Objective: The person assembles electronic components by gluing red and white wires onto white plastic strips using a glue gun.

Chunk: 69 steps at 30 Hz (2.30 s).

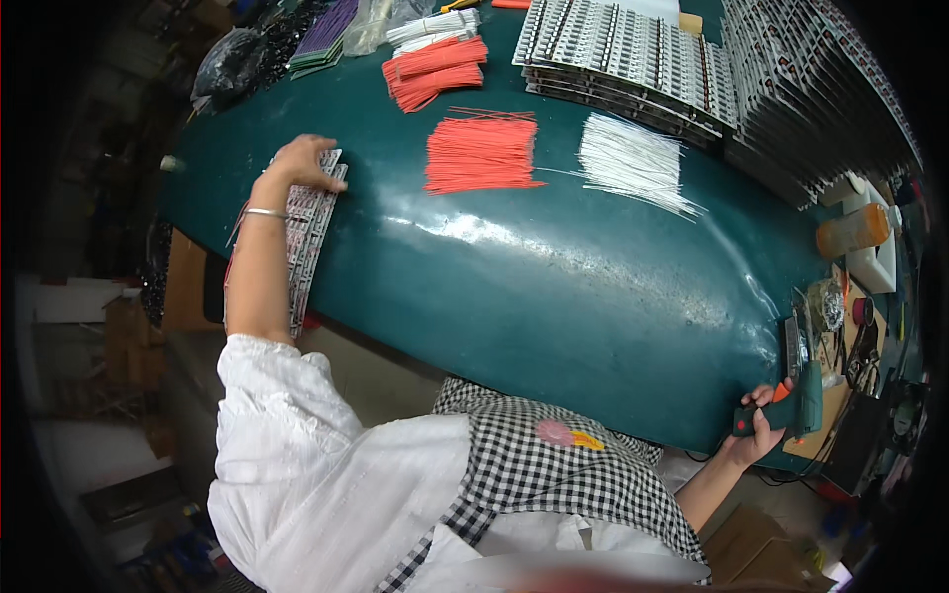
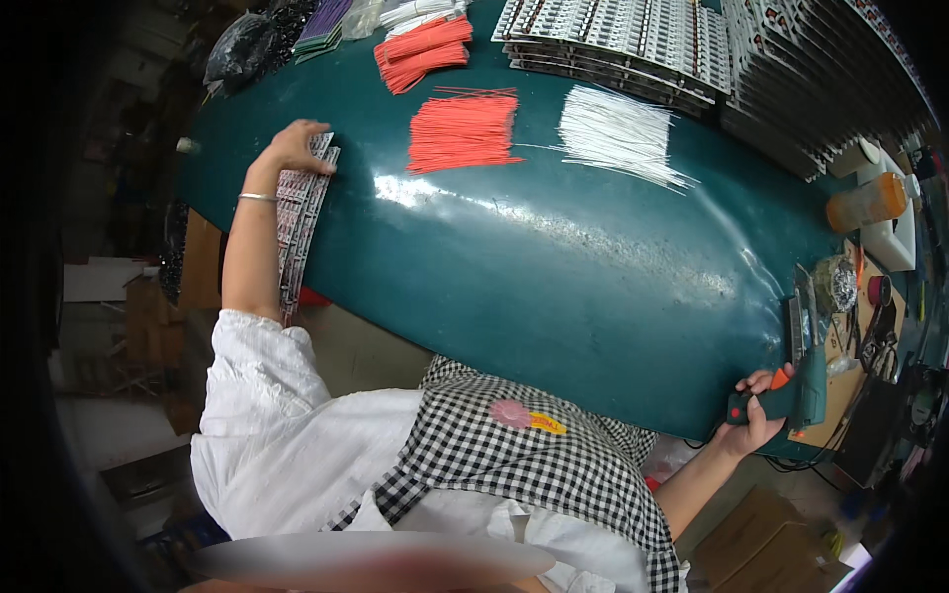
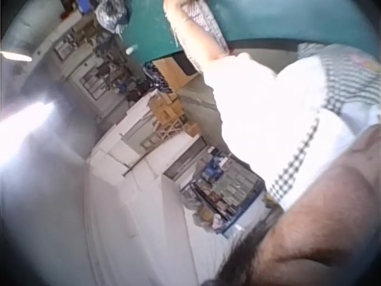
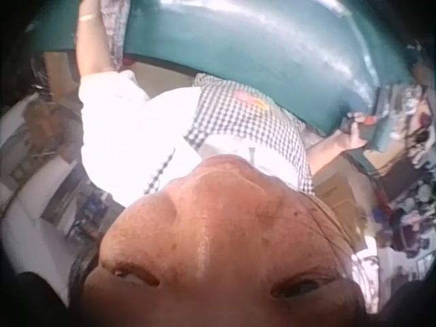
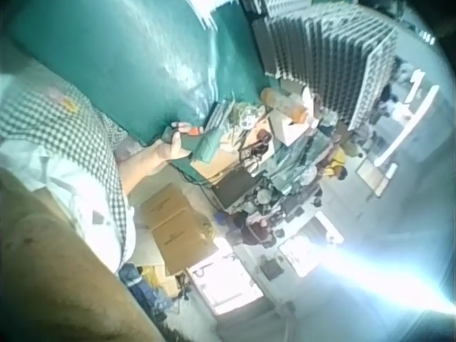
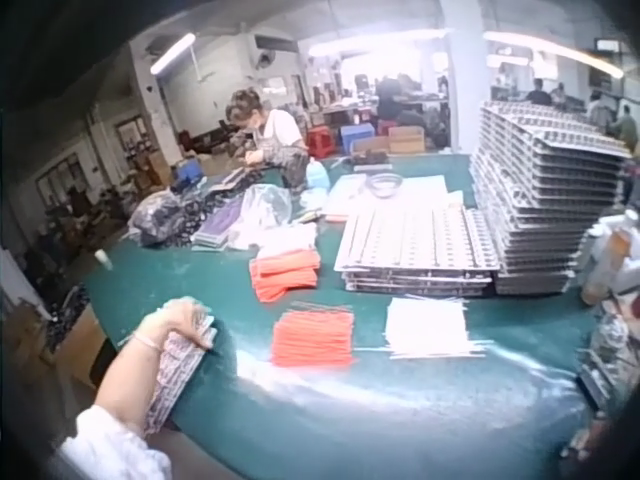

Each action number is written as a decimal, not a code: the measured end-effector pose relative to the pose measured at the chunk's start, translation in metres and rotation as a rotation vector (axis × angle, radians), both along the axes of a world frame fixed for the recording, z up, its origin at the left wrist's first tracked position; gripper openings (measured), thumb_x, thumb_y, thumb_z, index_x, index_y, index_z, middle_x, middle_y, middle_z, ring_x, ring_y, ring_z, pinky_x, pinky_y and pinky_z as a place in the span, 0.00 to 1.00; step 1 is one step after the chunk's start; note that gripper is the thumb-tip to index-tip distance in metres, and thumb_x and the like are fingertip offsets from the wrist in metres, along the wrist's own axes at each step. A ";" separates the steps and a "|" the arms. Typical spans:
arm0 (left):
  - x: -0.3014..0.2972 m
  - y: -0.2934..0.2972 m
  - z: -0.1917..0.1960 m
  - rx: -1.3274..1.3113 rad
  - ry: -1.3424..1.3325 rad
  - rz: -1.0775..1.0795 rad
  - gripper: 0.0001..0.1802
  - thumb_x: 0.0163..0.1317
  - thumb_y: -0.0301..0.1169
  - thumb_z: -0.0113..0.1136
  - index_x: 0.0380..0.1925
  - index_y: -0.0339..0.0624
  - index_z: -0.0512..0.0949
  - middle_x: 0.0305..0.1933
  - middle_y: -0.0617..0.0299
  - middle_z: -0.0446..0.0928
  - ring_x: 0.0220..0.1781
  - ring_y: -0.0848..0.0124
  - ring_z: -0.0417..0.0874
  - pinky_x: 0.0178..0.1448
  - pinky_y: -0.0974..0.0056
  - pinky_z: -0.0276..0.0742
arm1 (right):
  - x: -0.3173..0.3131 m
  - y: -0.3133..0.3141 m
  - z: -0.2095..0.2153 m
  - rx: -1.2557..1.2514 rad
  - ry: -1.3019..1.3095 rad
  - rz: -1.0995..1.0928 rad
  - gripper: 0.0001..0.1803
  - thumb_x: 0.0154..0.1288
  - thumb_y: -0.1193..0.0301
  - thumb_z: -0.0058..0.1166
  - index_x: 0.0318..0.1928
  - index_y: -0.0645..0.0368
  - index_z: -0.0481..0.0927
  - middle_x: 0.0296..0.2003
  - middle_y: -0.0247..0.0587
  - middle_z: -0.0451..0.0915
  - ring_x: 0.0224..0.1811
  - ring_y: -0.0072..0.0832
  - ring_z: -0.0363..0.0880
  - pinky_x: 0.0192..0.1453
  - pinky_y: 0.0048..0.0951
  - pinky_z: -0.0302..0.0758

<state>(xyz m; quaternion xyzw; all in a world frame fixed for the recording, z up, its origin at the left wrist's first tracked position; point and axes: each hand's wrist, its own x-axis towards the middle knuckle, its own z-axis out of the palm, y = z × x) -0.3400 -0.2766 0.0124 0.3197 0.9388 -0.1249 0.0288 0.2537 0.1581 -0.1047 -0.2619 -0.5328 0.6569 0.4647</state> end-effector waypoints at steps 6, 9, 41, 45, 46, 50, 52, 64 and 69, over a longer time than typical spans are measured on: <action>-0.009 0.001 0.005 -0.113 -0.149 0.047 0.39 0.31 0.46 0.79 0.48 0.42 0.81 0.53 0.50 0.79 0.53 0.55 0.79 0.60 0.59 0.74 | 0.014 -0.006 0.001 -0.063 0.067 -0.014 0.37 0.48 0.74 0.52 0.62 0.70 0.62 0.34 0.42 0.69 0.39 0.31 0.68 0.40 0.28 0.71; -0.015 0.006 0.012 0.037 -0.289 0.212 0.35 0.36 0.44 0.78 0.46 0.40 0.82 0.49 0.50 0.80 0.50 0.54 0.81 0.57 0.59 0.76 | 0.016 -0.002 0.002 -0.036 0.104 0.078 0.37 0.52 0.76 0.51 0.64 0.70 0.59 0.36 0.43 0.69 0.42 0.31 0.68 0.42 0.28 0.70; 0.046 0.305 -0.015 0.613 0.300 -0.757 0.31 0.45 0.26 0.70 0.53 0.41 0.73 0.56 0.49 0.74 0.62 0.51 0.72 0.63 0.56 0.70 | -0.002 -0.015 0.012 -0.081 0.130 -0.092 0.38 0.42 0.74 0.54 0.59 0.71 0.64 0.26 0.42 0.70 0.31 0.32 0.71 0.33 0.29 0.73; 0.039 0.326 -0.023 0.503 0.107 -0.712 0.32 0.53 0.24 0.65 0.61 0.42 0.71 0.61 0.46 0.73 0.66 0.50 0.69 0.67 0.55 0.67 | 0.010 -0.012 -0.001 -0.126 0.201 -0.098 0.34 0.43 0.77 0.57 0.57 0.68 0.69 0.29 0.42 0.76 0.30 0.31 0.76 0.36 0.29 0.75; 0.042 0.325 -0.018 0.484 0.059 -0.745 0.30 0.54 0.24 0.63 0.61 0.41 0.70 0.61 0.46 0.73 0.66 0.49 0.69 0.67 0.55 0.67 | 0.009 -0.009 -0.003 -0.126 0.215 -0.076 0.34 0.42 0.77 0.58 0.57 0.67 0.70 0.29 0.41 0.77 0.30 0.29 0.76 0.36 0.28 0.75; 0.008 0.306 -0.022 0.411 0.276 -0.839 0.28 0.62 0.22 0.53 0.64 0.43 0.67 0.63 0.50 0.72 0.66 0.51 0.70 0.67 0.56 0.67 | 0.013 -0.006 -0.003 -0.187 0.200 -0.042 0.36 0.42 0.77 0.56 0.58 0.67 0.70 0.29 0.41 0.77 0.33 0.30 0.76 0.36 0.30 0.76; 0.001 0.303 -0.015 0.454 0.260 -0.893 0.28 0.62 0.20 0.51 0.65 0.45 0.67 0.63 0.51 0.72 0.65 0.51 0.71 0.66 0.55 0.68 | 0.015 -0.006 -0.001 -0.158 0.191 -0.002 0.35 0.42 0.78 0.55 0.58 0.67 0.70 0.30 0.41 0.76 0.34 0.30 0.76 0.36 0.30 0.75; 0.079 0.224 0.044 0.599 0.622 -1.011 0.22 0.58 0.12 0.47 0.52 0.36 0.76 0.51 0.49 0.79 0.53 0.51 0.80 0.57 0.52 0.76 | 0.027 -0.008 0.004 -0.195 0.270 -0.077 0.36 0.42 0.78 0.54 0.59 0.66 0.68 0.30 0.41 0.76 0.35 0.30 0.75 0.36 0.30 0.74; 0.184 0.162 0.053 0.629 0.547 -0.986 0.17 0.62 0.15 0.47 0.50 0.31 0.76 0.50 0.46 0.79 0.53 0.49 0.80 0.58 0.52 0.75 | 0.043 -0.007 0.018 -0.115 0.230 -0.125 0.36 0.45 0.78 0.53 0.61 0.67 0.66 0.30 0.41 0.76 0.35 0.30 0.76 0.36 0.29 0.74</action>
